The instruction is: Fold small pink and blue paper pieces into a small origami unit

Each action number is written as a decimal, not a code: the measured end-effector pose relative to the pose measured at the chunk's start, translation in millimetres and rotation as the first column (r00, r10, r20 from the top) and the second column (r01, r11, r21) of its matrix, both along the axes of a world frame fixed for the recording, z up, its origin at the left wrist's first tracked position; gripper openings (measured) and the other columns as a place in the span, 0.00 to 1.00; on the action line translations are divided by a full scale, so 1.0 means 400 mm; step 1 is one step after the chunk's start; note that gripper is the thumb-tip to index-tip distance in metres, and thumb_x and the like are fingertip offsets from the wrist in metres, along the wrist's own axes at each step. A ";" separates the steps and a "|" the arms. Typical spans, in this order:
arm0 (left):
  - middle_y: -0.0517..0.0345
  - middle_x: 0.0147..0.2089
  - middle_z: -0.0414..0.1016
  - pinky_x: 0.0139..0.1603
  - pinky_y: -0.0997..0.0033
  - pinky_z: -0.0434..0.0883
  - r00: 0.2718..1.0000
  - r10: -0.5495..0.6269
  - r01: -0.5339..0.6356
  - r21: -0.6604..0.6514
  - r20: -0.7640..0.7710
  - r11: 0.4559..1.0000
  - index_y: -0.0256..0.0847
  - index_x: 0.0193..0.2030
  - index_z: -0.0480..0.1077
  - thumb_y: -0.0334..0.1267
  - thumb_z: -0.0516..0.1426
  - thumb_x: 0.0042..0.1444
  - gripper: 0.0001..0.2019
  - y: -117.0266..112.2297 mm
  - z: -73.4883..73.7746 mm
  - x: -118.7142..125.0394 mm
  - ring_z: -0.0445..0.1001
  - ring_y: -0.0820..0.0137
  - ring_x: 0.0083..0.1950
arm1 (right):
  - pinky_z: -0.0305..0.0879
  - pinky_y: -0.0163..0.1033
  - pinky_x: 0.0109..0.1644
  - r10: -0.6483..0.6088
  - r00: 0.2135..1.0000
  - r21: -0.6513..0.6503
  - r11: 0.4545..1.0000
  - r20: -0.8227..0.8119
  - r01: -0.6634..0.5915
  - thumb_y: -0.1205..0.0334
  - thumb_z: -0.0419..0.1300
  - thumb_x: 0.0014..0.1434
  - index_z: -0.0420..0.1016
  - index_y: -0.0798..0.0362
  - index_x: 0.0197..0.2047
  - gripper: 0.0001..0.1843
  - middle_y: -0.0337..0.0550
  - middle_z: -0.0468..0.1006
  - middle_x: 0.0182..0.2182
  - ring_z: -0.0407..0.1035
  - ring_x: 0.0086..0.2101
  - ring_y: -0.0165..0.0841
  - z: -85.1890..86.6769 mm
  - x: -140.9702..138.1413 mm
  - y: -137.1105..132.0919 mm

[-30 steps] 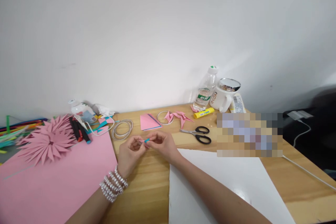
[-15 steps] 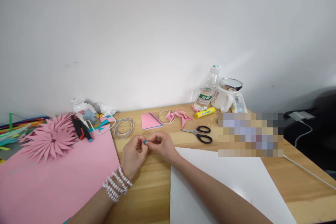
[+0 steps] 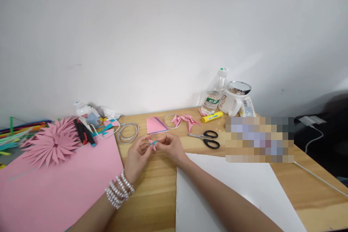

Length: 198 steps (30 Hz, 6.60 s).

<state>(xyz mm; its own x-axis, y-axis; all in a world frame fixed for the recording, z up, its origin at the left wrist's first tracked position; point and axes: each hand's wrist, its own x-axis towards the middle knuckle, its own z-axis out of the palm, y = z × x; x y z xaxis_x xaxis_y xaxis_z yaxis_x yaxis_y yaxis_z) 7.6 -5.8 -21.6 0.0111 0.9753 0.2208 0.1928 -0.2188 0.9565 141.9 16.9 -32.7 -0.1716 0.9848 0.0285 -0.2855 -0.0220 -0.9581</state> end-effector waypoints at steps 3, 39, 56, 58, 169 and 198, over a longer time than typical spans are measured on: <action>0.54 0.31 0.74 0.32 0.66 0.74 0.967 -0.050 0.105 -0.209 0.251 0.972 0.35 0.38 0.66 0.35 0.60 0.44 0.13 0.010 0.006 -0.005 0.75 0.69 0.30 | 0.63 0.33 0.27 -0.006 1.000 -0.007 1.000 -0.002 0.006 0.58 0.68 0.36 0.68 0.55 0.22 0.14 0.37 0.74 0.19 0.66 0.21 0.27 0.005 0.009 0.005; 0.62 0.26 0.68 0.28 0.74 0.72 0.967 0.002 0.038 0.150 -0.256 0.988 0.40 0.42 0.65 0.33 0.56 0.48 0.12 -0.012 -0.006 -0.010 0.73 0.73 0.26 | 0.66 0.34 0.30 0.064 0.998 0.041 0.997 0.011 -0.065 0.63 0.69 0.35 0.70 0.56 0.21 0.12 0.40 0.77 0.22 0.70 0.24 0.29 -0.018 0.025 0.010; 0.57 0.25 0.74 0.26 0.73 0.72 0.985 -0.031 0.058 -0.154 0.171 0.986 0.36 0.31 0.66 0.33 0.61 0.42 0.10 0.001 0.021 0.003 0.73 0.71 0.24 | 0.65 0.33 0.31 0.151 0.988 0.029 0.988 -0.035 -0.150 0.63 0.68 0.39 0.75 0.54 0.32 0.14 0.37 0.77 0.23 0.70 0.24 0.28 0.000 0.035 0.014; 0.57 0.24 0.74 0.26 0.73 0.72 0.990 -0.030 0.049 -0.141 0.136 0.989 0.36 0.30 0.66 0.33 0.61 0.42 0.09 0.000 0.009 0.000 0.73 0.71 0.24 | 0.65 0.33 0.29 0.099 0.995 0.030 0.995 -0.031 -0.098 0.63 0.69 0.36 0.74 0.55 0.27 0.13 0.37 0.77 0.21 0.70 0.22 0.28 -0.006 0.029 0.012; 0.55 0.23 0.75 0.26 0.79 0.66 0.852 -0.100 0.318 -0.357 0.514 0.878 0.32 0.27 0.72 0.32 0.64 0.39 0.08 0.019 0.015 -0.024 0.72 0.75 0.26 | 0.70 0.35 0.33 0.245 0.960 0.223 0.937 0.132 -0.270 0.58 0.64 0.45 0.77 0.54 0.35 0.13 0.41 0.78 0.28 0.72 0.27 0.30 0.001 0.051 0.012; 0.60 0.21 0.74 0.29 0.71 0.73 0.974 0.041 0.031 -0.306 0.225 0.951 0.35 0.30 0.68 0.32 0.64 0.34 0.14 0.010 0.021 -0.003 0.75 0.68 0.25 | 0.63 0.33 0.28 0.131 0.964 0.068 0.986 0.230 -0.150 0.56 0.63 0.44 0.73 0.58 0.25 0.12 0.40 0.75 0.21 0.68 0.23 0.28 -0.023 0.035 0.022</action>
